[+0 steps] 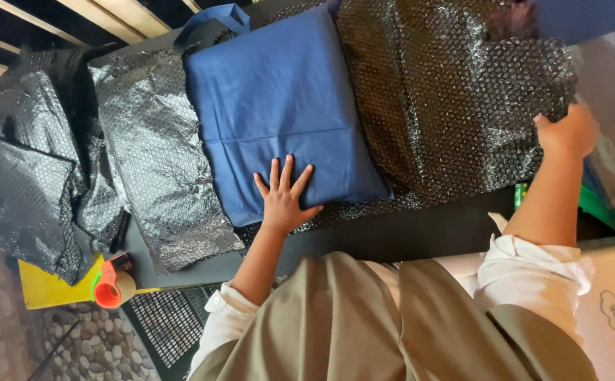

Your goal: Wrapping a blue tote bag with black bubble wrap and securing it with tape using a dispenser

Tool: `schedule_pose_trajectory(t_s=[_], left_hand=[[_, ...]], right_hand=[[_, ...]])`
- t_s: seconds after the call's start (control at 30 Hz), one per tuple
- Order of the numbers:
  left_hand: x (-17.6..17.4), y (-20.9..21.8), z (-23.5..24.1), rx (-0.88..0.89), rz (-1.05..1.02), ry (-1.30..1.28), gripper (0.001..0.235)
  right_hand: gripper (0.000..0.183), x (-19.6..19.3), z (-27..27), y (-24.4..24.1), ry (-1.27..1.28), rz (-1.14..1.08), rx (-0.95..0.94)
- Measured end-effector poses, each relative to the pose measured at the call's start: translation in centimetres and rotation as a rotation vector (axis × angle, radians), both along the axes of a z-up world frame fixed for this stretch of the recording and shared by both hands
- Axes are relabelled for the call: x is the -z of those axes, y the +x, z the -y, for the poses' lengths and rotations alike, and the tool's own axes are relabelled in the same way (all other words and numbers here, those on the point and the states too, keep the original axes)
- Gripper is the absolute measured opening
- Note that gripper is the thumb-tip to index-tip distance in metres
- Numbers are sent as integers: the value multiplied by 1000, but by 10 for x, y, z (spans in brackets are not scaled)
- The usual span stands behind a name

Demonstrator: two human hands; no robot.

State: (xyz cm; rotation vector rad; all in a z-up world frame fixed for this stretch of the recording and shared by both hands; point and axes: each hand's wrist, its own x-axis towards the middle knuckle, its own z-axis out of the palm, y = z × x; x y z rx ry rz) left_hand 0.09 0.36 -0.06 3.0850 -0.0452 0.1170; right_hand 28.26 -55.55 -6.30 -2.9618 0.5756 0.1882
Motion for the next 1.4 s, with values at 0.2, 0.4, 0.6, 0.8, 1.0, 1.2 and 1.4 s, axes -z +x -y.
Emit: schedule_pose_trajectory(t_s=[0.2,0.4,0.6,0.8,1.0,1.2,1.4], left_hand=[[-19,6,-12,-7,-145,-295,91],[-44,24,-48,50,-361,-1071,90],[-5,-6,-142,-666,128,-2217,73],[-54,-60,-214,-475,333,-825,46],[0,-67,-232,-178,-97,-134,83],[-3,-61,-225,-121,-36,-128,49],[8,-50,-231,-253,188,-338,41]], right_hand=[[19,-127,-145,-12,1406,164,417],[73,-227,-395,-142,1649,-206,-433],[43,-69,-544,-240,1733,-512,-833],[57,-39,-564,-256,1217,-513,-808],[67,-118,-578,-277,1080,-542,-810],[56,-145,-588,-308,711,-415,-1000],[66,-148,-597,-338,432,-407,-1131]])
